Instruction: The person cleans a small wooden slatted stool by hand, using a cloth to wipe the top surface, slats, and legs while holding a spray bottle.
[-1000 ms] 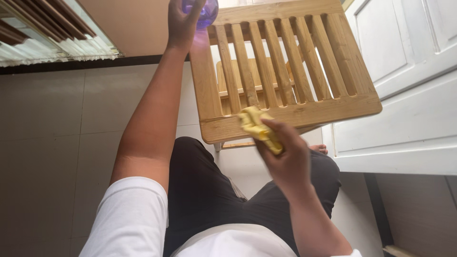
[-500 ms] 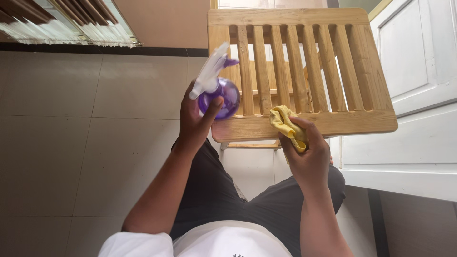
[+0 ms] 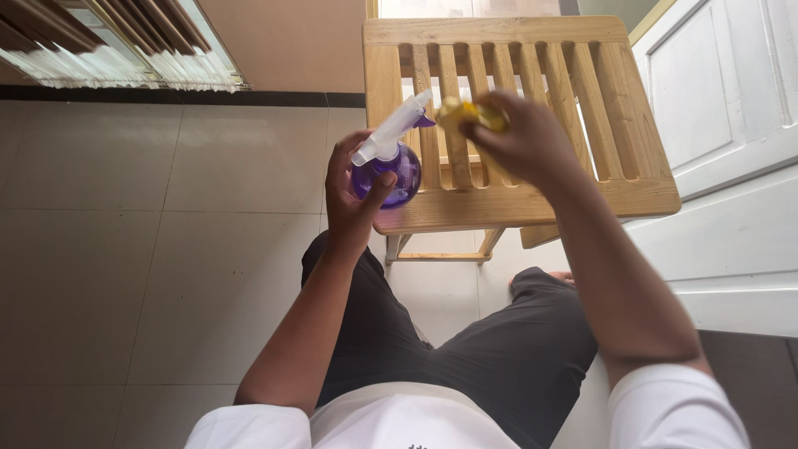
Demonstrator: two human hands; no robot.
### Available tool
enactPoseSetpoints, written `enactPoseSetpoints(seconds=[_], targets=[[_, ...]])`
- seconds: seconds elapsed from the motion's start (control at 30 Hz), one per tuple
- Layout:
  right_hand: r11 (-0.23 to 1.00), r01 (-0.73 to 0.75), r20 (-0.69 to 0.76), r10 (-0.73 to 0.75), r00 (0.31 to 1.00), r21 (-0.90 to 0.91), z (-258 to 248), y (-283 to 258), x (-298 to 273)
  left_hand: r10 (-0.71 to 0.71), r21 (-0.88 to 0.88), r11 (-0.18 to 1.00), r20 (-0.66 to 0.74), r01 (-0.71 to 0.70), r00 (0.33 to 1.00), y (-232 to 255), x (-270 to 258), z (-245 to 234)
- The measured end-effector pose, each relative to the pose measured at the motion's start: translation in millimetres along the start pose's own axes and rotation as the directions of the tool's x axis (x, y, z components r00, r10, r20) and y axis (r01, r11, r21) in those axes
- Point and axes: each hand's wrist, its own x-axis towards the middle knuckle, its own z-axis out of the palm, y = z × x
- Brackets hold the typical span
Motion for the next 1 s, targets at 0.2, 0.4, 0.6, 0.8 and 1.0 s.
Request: enactPoseSetpoints(seconds=[0.2,0.4,0.6,0.8,1.0], targets=[[0.986,0.136,-0.165,-0.151,0.975,-0.100,26,21,115,-0.005,0.001,1.000,-0.071,0.005,0.997,-7,-5,9],[0.993,-0.017,0.047,0.022,0.999,-0.116,59,13,150,-0.020,0.026,0.999,-0.123,0.023,0.992,-8,-6,15],[0.957,0.126,0.035,-0.121,0.992,-0.263,42,-23,71,-0.002,0.029,1.000,-0.137,0.006,0.991,-8,-5,16],[0.991,-0.007,0.275,0.044,0.960,-0.136,1,-51,-53,-0.015,0.002,1.000,-0.149,0.016,0.989,-7,-4,16],[0.994,-0.002,0.331,-0.035,0.943,0.112,-29,-27,-101,-0.005,0.029,1.000,-0.142,0.009,0.990,-6,-4,15]])
